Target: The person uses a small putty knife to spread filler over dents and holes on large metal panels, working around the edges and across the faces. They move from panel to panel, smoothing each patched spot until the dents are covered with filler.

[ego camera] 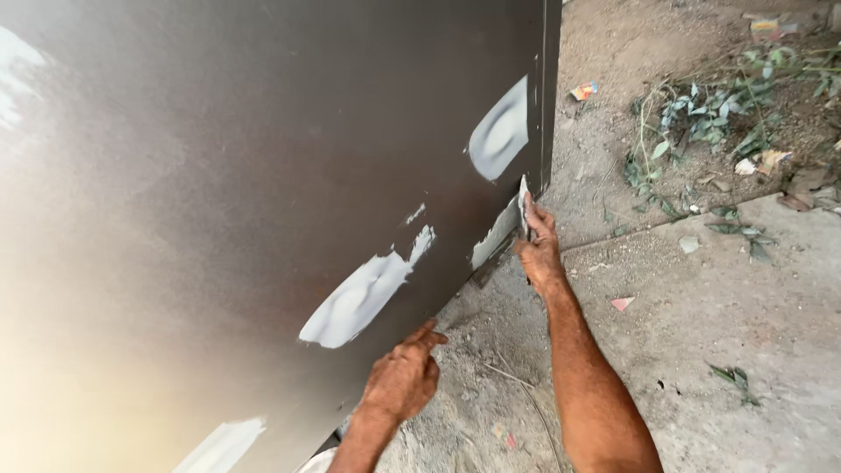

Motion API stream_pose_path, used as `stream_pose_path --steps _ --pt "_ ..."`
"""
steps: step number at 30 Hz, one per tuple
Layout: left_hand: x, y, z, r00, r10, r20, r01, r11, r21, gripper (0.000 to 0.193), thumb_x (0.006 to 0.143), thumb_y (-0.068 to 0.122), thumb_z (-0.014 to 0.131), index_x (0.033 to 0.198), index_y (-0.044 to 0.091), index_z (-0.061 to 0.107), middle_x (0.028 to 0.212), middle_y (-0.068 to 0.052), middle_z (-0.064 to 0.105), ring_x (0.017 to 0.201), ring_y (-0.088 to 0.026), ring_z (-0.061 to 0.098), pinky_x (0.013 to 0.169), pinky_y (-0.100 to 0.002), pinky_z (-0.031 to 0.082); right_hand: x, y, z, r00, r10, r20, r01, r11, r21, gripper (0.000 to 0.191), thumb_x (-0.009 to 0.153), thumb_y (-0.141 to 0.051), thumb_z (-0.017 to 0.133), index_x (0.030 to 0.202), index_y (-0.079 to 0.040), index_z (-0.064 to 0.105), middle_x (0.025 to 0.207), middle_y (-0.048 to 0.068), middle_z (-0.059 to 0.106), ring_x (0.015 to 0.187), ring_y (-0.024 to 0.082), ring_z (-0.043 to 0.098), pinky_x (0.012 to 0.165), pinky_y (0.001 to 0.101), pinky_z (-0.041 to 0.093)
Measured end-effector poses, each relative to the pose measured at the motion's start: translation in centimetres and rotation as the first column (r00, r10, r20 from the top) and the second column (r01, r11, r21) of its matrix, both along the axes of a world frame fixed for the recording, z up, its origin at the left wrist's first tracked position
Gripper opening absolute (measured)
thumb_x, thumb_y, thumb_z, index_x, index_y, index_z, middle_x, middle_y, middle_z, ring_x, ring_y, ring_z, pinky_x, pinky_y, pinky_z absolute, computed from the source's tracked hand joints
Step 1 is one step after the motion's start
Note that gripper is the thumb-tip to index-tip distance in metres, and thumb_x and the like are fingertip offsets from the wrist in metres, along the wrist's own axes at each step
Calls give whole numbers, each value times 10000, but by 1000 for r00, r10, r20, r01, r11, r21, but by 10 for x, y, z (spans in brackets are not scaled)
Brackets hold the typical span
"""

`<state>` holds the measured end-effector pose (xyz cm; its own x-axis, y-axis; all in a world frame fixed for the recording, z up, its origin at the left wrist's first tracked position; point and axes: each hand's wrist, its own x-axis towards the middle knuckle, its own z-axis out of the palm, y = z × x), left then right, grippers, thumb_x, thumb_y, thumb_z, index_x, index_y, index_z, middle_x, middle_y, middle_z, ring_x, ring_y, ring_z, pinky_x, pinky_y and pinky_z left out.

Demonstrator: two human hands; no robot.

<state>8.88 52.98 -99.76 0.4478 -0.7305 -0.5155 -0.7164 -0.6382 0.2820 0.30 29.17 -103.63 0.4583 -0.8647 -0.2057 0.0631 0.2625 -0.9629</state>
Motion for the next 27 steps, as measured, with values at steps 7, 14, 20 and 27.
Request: stream_pose_path --steps 7,14,20,27 --pt "2 1 17 998 43 56 -39 997 -60 443 889 47 512 1299 157 641 1594 30 433 1255 -279 629 1142 -412 428 1 43 4 984 42 171 -46 999 15 900 725 244 591 1448 -292 560 1565 -22 339 1347 207 450 624 150 585" --pt "0 8 17 992 -20 124 36 991 -132 466 862 17 517 1286 152 656 1580 -1 437 1296 -301 586 1111 -432 438 5 94 12 974 87 208 -104 992 74 893 733 232 619 1448 -299 553 1560 -12 325 1322 200 435 596 153 578" --pt "-7 4 19 990 -38 136 44 998 -45 508 877 20 489 1346 176 604 1622 16 375 1276 -293 603 1093 -412 484 5 136 26 953 156 262 -173 984 44 796 776 192 628 1446 -235 573 1545 30 303 1270 178 466 575 176 575" --pt "-3 23 21 987 -40 154 49 997 -57 477 892 49 499 1346 158 592 1617 -7 380 1323 -290 560 1096 -427 457 -13 172 20 981 110 162 -140 972 189 599 843 124 572 1396 -106 604 1223 106 579 913 165 621 654 234 589"
